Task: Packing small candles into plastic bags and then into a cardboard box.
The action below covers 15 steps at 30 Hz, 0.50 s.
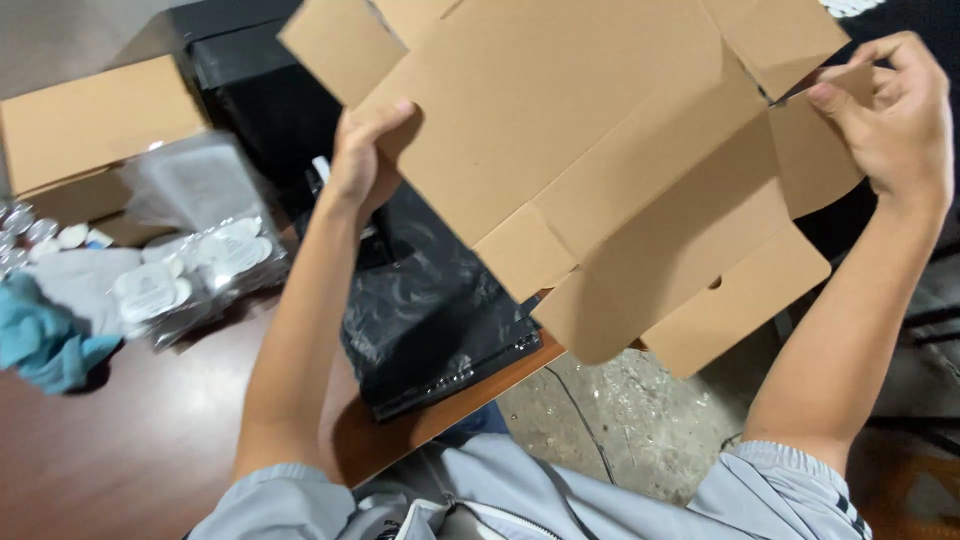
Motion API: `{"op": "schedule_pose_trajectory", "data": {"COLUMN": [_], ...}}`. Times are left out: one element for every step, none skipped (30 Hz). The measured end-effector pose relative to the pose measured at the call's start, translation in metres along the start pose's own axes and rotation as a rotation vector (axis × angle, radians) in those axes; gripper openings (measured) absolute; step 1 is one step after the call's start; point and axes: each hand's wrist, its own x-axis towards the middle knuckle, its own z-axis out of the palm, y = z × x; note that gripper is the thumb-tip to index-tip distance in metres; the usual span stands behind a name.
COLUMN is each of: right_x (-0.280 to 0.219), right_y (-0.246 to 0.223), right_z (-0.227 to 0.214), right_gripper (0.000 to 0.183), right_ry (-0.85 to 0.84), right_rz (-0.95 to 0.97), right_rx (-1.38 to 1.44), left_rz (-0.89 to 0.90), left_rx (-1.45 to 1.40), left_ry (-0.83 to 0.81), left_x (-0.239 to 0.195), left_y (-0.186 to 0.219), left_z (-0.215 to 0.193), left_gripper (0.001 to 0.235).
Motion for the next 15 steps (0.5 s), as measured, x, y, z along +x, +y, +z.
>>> {"op": "schedule_pose_trajectory", "data": {"right_x": [0.004,0.004,0.002,0.000,-0.003,-0.007,-0.012,-0.017,-0.023,-0.031,-0.038,-0.044,-0.051,-0.058,-0.065], "right_y": [-0.006,-0.022,-0.040,-0.057,-0.071,-0.085,-0.099,-0.113,-0.128,-0.144,-0.154,-0.166,-0.178,-0.164,-0.151], "right_z": [0.011,0.029,0.048,0.067,0.090,0.112,0.134,0.160,0.185,0.208,0.229,0.248,0.266,0.293,0.322], "right_gripper": [0.037,0.037,0.034,0.033,0.033,0.035,0.039,0.039,0.045,0.052,0.052,0.066,0.081,0.081,0.086], "right_ry": [-0.043,-0.061,-0.093,-0.131,-0.153,-0.206,-0.258,-0.281,-0.273,-0.262,-0.282,-0.302,-0.323,-0.337,-0.373], "right_rz": [-0.015,-0.026,0.033,0.091,0.079,0.035,-0.010,-0.024,0.032,0.091,0.080,0.203,0.328,0.321,0.290], "right_rx": [-0.028,-0.012,-0.011,-0.012,0.003,0.000,-0.002,0.016,0.115,0.214,0.232,0.325,0.416,0.424,0.459], "left_rz": [0.061,0.075,0.107,0.137,0.149,0.232,0.315,0.327,0.381,0.434,0.443,0.475,0.503,0.509,0.551], "left_rx": [0.001,0.011,0.115,0.218,0.226,0.280,0.336,0.347,0.445,0.546,0.561,0.701,0.841,0.850,0.919], "left_ry": [0.036,0.056,0.128,0.205,0.231,0.291,0.352,0.379,0.310,0.236,0.259,0.303,0.347,0.362,0.352], "left_x": [-0.017,-0.032,-0.049,-0.068,-0.079,-0.092,-0.106,-0.115,-0.126,-0.137,-0.146,-0.153,-0.161,-0.160,-0.160], "left_y": [0.019,0.038,0.058,0.077,0.095,0.112,0.128,0.147,0.166,0.186,0.203,0.220,0.237,0.247,0.257], "left_z": [-0.001,-0.009,-0.016,-0.023,-0.040,-0.057,-0.075,-0.086,-0.097,-0.107,-0.115,-0.121,-0.128,-0.143,-0.158], "left_gripper": [0.049,0.049,0.043,0.037,0.037,0.039,0.043,0.043,0.041,0.040,0.040,0.043,0.047,0.047,0.032]}}
